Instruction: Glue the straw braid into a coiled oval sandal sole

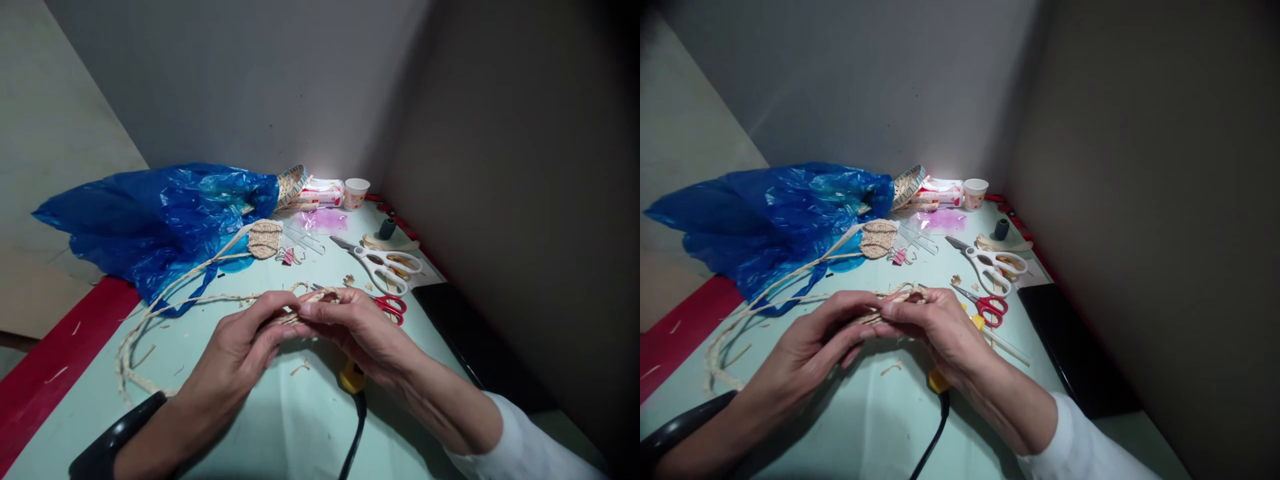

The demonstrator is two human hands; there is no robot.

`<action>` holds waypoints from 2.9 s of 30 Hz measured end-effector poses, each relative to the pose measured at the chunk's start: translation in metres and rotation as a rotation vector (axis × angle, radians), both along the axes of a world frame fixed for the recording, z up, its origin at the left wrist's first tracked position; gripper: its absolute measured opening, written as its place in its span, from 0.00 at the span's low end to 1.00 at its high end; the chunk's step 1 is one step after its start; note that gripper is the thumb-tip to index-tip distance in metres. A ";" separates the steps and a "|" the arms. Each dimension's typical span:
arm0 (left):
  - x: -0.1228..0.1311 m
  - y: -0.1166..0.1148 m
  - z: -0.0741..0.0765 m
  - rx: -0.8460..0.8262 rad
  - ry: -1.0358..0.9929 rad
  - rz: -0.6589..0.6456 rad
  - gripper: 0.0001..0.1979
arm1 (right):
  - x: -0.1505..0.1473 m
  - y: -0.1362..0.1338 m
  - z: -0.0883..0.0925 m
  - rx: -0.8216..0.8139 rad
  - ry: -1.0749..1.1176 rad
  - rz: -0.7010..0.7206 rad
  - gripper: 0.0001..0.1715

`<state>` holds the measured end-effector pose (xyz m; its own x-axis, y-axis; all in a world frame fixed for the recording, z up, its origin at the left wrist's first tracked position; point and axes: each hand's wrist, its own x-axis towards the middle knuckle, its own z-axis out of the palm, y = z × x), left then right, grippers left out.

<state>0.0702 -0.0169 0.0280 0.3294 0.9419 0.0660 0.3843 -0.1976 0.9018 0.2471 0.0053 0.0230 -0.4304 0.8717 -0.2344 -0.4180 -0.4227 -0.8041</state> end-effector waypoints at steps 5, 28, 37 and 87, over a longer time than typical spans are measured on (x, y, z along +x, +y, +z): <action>-0.001 0.002 -0.001 -0.027 -0.164 0.067 0.14 | 0.000 -0.001 0.001 0.028 0.073 -0.014 0.04; -0.014 0.007 0.015 -0.285 -0.315 0.167 0.12 | 0.022 0.011 0.024 0.401 -0.294 0.060 0.12; -0.005 0.006 0.014 -0.316 -0.290 0.201 0.12 | 0.023 0.008 0.023 0.500 -0.473 -0.045 0.06; -0.008 0.008 0.000 -0.690 -0.411 -0.005 0.14 | 0.023 0.005 0.012 1.144 -0.651 0.192 0.07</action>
<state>0.0618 -0.0088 0.0277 0.4094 0.8132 -0.4136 -0.0043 0.4550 0.8905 0.2699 0.0104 0.0347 -0.6575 0.6526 0.3765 0.1656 0.6126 -0.7728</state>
